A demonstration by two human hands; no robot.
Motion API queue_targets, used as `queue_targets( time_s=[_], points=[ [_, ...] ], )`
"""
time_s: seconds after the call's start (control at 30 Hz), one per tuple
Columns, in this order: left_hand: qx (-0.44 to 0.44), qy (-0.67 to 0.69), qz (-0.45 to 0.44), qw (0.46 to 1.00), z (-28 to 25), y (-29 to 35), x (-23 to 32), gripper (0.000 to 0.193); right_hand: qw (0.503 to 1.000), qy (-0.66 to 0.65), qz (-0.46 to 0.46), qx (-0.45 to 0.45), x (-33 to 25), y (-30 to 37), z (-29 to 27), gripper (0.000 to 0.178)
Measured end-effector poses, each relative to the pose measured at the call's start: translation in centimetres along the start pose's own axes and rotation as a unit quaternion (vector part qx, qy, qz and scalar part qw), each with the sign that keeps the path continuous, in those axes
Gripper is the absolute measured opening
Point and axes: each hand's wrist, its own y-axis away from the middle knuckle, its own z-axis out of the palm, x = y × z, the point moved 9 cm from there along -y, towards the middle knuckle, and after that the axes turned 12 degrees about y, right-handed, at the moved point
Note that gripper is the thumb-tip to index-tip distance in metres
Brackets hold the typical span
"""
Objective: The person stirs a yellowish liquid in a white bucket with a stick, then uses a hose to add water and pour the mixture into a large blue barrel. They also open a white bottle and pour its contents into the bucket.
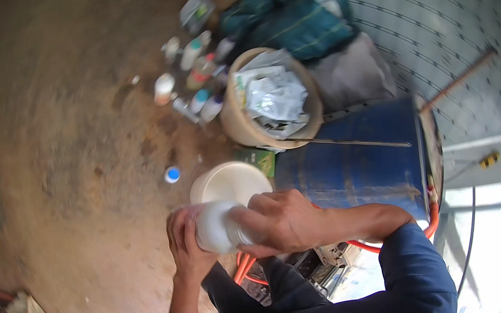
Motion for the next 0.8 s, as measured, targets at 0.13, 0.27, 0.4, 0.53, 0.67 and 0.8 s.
queue_targets(
  time_s=[0.13,0.27,0.4,0.53,0.67,0.8],
  points=[
    [-0.031,0.060,-0.020,0.998,5.3,-2.2,10.0,0.095,0.988,0.119,0.061,0.083,-0.2,8.1,-10.6,0.056],
    [-0.152,0.198,-0.054,0.967,12.5,-2.9,18.8,0.112,0.969,0.158,0.083,0.171,-0.2,17.4,-18.8,0.051],
    [-0.161,0.220,0.043,0.961,16.8,-2.9,29.2,0.104,0.951,0.177,0.079,0.240,-1.0,27.9,-24.4,0.046],
    [-0.178,0.170,0.116,0.962,20.7,-1.6,36.6,0.106,0.925,0.151,0.024,0.348,-1.5,36.5,-27.7,0.045],
    [-0.250,0.206,0.011,0.946,24.5,0.9,39.2,0.125,0.925,0.132,0.017,0.355,-1.3,42.3,-28.9,0.044],
    [-0.257,0.216,-0.018,0.942,26.6,2.0,41.0,0.109,0.926,0.112,-0.018,0.359,-2.3,45.2,-29.7,0.043]
  ],
)
